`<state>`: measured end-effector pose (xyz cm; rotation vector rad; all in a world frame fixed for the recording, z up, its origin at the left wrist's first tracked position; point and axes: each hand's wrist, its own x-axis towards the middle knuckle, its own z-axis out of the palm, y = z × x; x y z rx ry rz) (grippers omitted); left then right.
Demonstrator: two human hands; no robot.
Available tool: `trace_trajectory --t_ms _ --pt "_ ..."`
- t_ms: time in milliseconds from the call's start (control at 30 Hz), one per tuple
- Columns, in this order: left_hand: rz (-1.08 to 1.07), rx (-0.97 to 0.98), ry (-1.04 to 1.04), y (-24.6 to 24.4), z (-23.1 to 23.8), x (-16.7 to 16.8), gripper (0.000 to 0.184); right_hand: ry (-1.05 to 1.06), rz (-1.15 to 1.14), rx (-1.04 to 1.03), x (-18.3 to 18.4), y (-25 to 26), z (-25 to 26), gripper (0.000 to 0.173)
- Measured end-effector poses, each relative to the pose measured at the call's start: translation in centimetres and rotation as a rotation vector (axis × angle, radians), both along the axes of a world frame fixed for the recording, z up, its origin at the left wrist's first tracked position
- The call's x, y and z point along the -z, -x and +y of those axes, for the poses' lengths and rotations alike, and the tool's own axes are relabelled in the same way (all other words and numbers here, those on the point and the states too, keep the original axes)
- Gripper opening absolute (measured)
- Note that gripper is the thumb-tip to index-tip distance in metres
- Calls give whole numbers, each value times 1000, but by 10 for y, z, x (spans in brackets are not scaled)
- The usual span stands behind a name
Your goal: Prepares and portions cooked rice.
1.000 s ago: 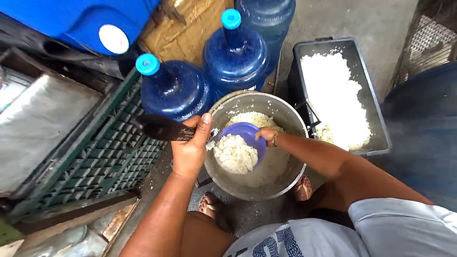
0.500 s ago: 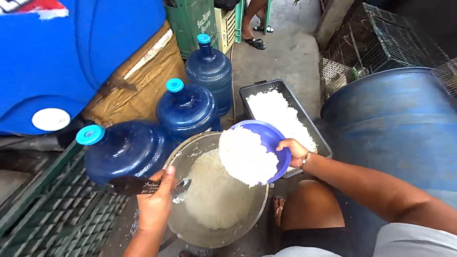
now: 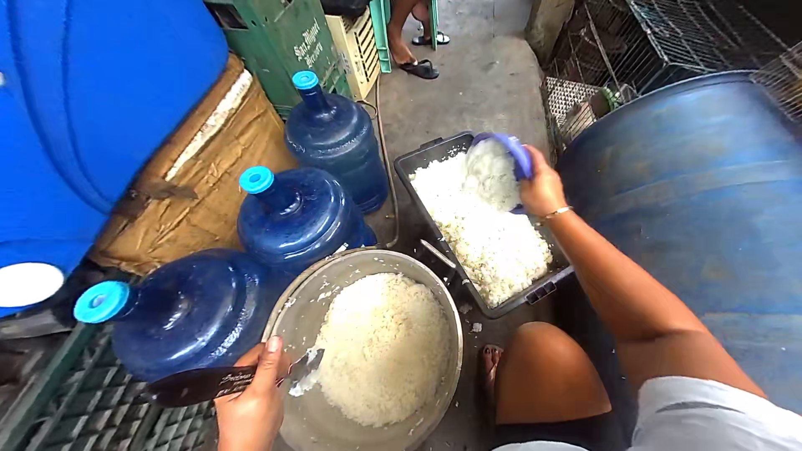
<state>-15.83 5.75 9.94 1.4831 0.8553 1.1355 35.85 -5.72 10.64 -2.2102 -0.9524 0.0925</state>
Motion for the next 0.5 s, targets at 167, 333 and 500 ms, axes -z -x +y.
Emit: trace_trajectory --t_ms 167,333,500 --pt "20 19 -6 -2 -2 3 29 437 -270 -216 63 -14 28 84" --pt "30 40 4 5 -1 6 29 326 -281 -98 -7 -4 -8 83" --pt "24 98 -1 7 1 8 28 361 -475 -254 5 31 -44 73"
